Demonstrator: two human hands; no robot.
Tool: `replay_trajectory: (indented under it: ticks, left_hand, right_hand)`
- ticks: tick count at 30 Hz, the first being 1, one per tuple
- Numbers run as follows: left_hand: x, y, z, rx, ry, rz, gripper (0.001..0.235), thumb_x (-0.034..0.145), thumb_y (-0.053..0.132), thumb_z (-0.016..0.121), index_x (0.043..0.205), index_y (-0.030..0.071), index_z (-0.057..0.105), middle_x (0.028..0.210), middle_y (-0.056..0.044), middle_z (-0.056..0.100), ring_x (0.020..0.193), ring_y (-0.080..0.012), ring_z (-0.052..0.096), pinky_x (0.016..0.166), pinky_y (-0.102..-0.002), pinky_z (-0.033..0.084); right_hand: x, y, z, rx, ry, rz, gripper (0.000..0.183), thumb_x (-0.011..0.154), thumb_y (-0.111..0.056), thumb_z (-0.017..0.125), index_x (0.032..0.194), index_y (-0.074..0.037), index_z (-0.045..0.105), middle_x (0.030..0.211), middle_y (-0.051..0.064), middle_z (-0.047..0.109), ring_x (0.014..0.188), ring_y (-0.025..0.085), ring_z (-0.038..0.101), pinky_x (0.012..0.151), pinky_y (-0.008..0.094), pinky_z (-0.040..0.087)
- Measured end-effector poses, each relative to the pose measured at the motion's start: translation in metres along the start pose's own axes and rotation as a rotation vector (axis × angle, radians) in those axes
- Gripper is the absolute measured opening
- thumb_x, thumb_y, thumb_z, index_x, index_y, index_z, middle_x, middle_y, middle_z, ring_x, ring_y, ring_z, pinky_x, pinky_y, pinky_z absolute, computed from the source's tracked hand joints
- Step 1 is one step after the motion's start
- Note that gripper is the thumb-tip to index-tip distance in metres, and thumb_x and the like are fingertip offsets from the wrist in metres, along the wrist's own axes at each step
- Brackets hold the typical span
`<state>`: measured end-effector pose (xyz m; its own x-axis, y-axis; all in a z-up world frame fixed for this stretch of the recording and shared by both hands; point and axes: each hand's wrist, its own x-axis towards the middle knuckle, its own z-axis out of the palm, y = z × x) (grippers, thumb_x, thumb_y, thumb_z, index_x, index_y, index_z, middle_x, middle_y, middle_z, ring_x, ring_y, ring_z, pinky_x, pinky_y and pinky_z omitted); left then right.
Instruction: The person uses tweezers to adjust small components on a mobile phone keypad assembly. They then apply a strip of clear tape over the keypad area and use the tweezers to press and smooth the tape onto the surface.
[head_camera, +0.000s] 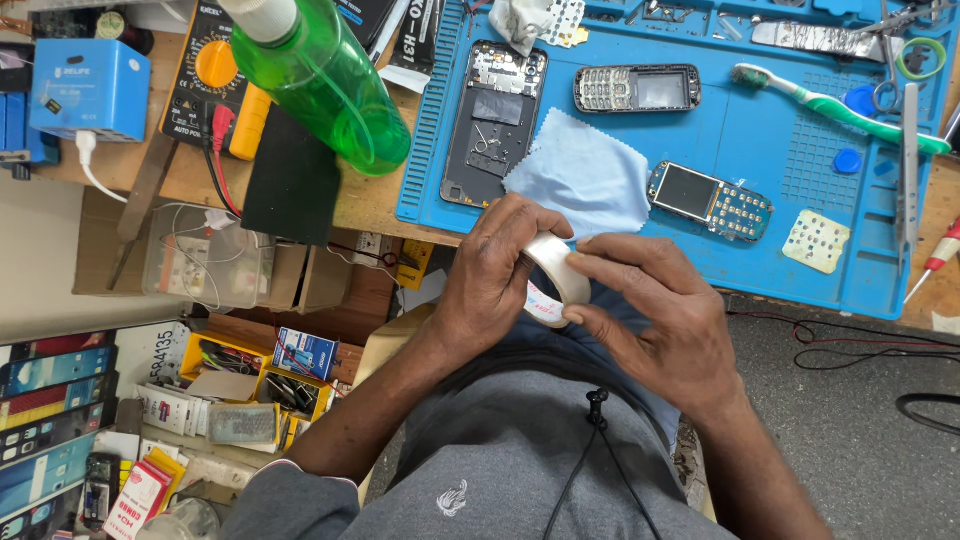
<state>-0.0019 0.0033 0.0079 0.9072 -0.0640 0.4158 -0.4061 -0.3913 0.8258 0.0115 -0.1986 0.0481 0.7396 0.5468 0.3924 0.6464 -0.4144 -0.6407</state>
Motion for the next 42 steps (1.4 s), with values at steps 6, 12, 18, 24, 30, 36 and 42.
replay_trajectory:
  ticks: [6,12,18,24,30,36,42]
  left_hand:
    - [-0.003,0.012,-0.005,0.004,-0.099,0.007,0.036,0.083,-0.014,0.052,0.113,0.003,0.063,0.106,-0.014,0.061,0.106,-0.0354,0.062,0.092,-0.047,0.049]
    - [-0.017,0.023,0.004,-0.025,-0.177,-0.051,0.040,0.074,-0.014,0.049,0.107,0.001,0.063,0.102,-0.016,0.061,0.099,-0.0393,0.062,0.084,-0.047,0.050]
    - [-0.061,-0.005,0.032,-0.161,-0.228,-0.384,0.032,0.077,-0.015,0.049,0.101,0.000,0.064,0.094,-0.014,0.062,0.084,-0.0297,0.068,0.071,-0.037,0.051]
    - [-0.082,-0.019,0.053,-0.217,-0.254,-0.400,0.031,0.078,-0.014,0.049,0.102,0.000,0.065,0.096,-0.013,0.066,0.091,-0.0314,0.070,0.079,-0.039,0.054]
    - [-0.103,-0.033,0.058,-0.209,-0.251,-0.264,0.037,0.080,-0.014,0.047,0.111,0.000,0.062,0.107,-0.019,0.063,0.103,-0.0408,0.064,0.089,-0.044,0.052]
    - [-0.103,-0.025,0.053,-0.235,-0.260,-0.358,0.037,0.080,-0.016,0.048,0.110,0.001,0.062,0.102,-0.015,0.062,0.098,-0.0347,0.067,0.082,-0.043,0.053]
    - [-0.111,-0.030,0.053,-0.217,-0.280,-0.399,0.038,0.081,-0.016,0.046,0.111,0.002,0.062,0.102,-0.014,0.062,0.097,-0.0335,0.067,0.081,-0.043,0.054]
  right_hand:
    - [-0.003,0.002,-0.006,0.035,-0.030,-0.096,0.046,0.079,-0.023,0.088,0.118,-0.009,0.068,0.122,0.009,0.068,0.111,0.026,0.068,0.092,0.038,0.057]
    - [-0.027,0.004,-0.008,0.011,-0.124,-0.213,0.056,0.083,-0.023,0.088,0.128,-0.009,0.058,0.119,0.010,0.065,0.108,0.031,0.067,0.092,0.043,0.057]
    - [-0.069,0.009,0.016,0.086,-0.143,0.009,0.056,0.084,-0.018,0.084,0.134,-0.006,0.059,0.121,0.010,0.065,0.107,0.028,0.067,0.090,0.041,0.057]
    - [-0.092,0.015,0.033,0.171,-0.143,0.129,0.054,0.085,-0.016,0.084,0.133,-0.006,0.060,0.118,0.011,0.067,0.105,0.030,0.067,0.089,0.041,0.056]
    - [-0.122,0.034,0.046,0.127,-0.214,0.189,0.051,0.082,-0.012,0.089,0.128,-0.010,0.068,0.099,0.004,0.069,0.093,0.025,0.065,0.084,0.039,0.052]
    - [-0.111,0.023,0.041,0.109,-0.120,0.175,0.067,0.076,-0.022,0.089,0.134,-0.006,0.058,0.126,0.012,0.068,0.119,0.031,0.066,0.101,0.040,0.054]
    - [-0.110,0.017,0.041,0.114,-0.188,0.203,0.068,0.077,-0.021,0.089,0.136,-0.006,0.058,0.125,0.012,0.069,0.116,0.030,0.068,0.098,0.040,0.056]
